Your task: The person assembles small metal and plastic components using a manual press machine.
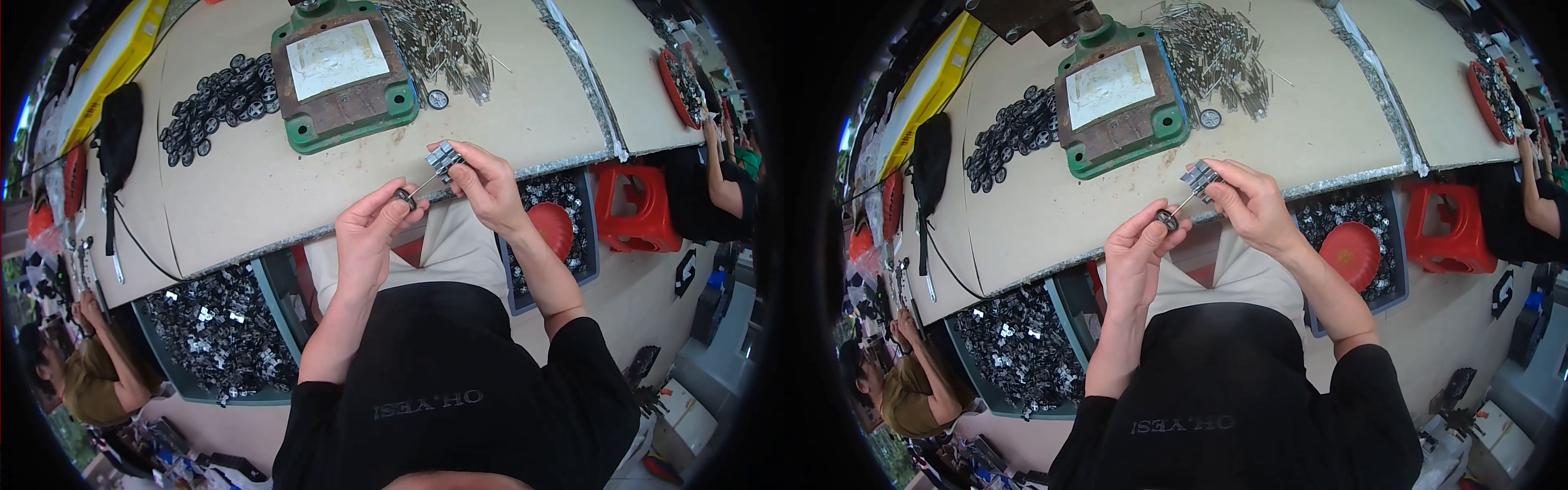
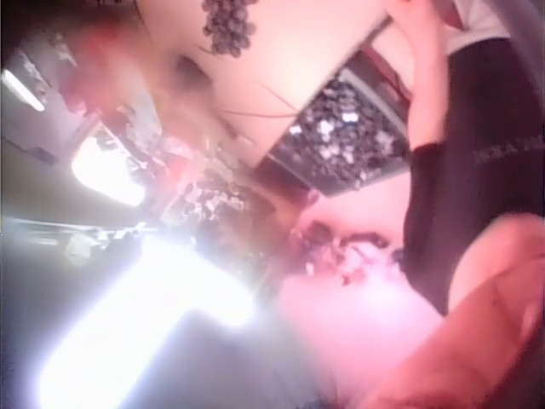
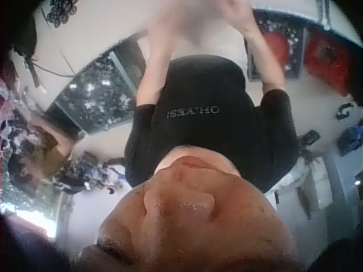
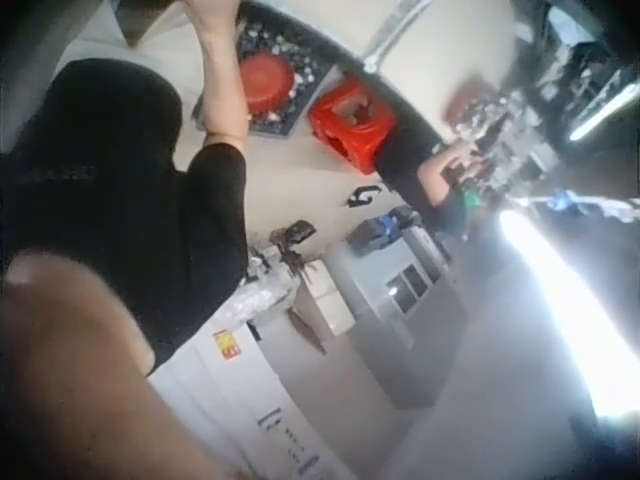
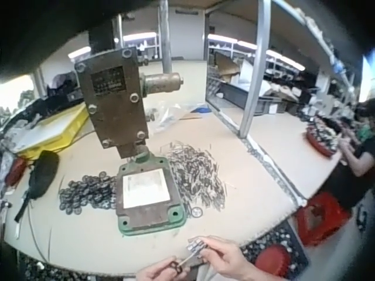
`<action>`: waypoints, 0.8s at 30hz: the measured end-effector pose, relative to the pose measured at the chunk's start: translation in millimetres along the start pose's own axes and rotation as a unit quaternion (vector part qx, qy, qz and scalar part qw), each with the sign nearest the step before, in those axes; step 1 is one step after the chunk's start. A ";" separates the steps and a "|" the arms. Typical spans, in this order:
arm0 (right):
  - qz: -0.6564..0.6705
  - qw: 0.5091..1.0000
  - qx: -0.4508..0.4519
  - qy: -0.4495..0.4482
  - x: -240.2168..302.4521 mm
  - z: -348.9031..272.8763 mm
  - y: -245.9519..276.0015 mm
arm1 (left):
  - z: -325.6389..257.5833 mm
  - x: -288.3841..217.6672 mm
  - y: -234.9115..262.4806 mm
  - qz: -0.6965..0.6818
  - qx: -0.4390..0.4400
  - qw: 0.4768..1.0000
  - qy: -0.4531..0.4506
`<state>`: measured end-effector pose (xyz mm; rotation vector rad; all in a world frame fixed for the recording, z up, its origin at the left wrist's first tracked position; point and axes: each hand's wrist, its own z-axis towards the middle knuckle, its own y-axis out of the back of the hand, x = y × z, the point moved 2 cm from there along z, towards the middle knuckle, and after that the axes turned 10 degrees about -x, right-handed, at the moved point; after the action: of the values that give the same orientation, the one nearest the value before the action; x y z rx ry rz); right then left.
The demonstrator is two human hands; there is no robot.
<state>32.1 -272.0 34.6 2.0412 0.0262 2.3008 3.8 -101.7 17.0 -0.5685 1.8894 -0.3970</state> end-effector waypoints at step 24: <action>-0.102 0.991 0.024 0.087 2.6 -2.2 3.2 | -4.7 3.6 0.4 0.091 -0.021 0.984 -0.150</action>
<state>29.6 -275.0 37.0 1.7568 0.2866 2.3607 -1.7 -103.3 15.8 -0.4504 1.6441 -0.1413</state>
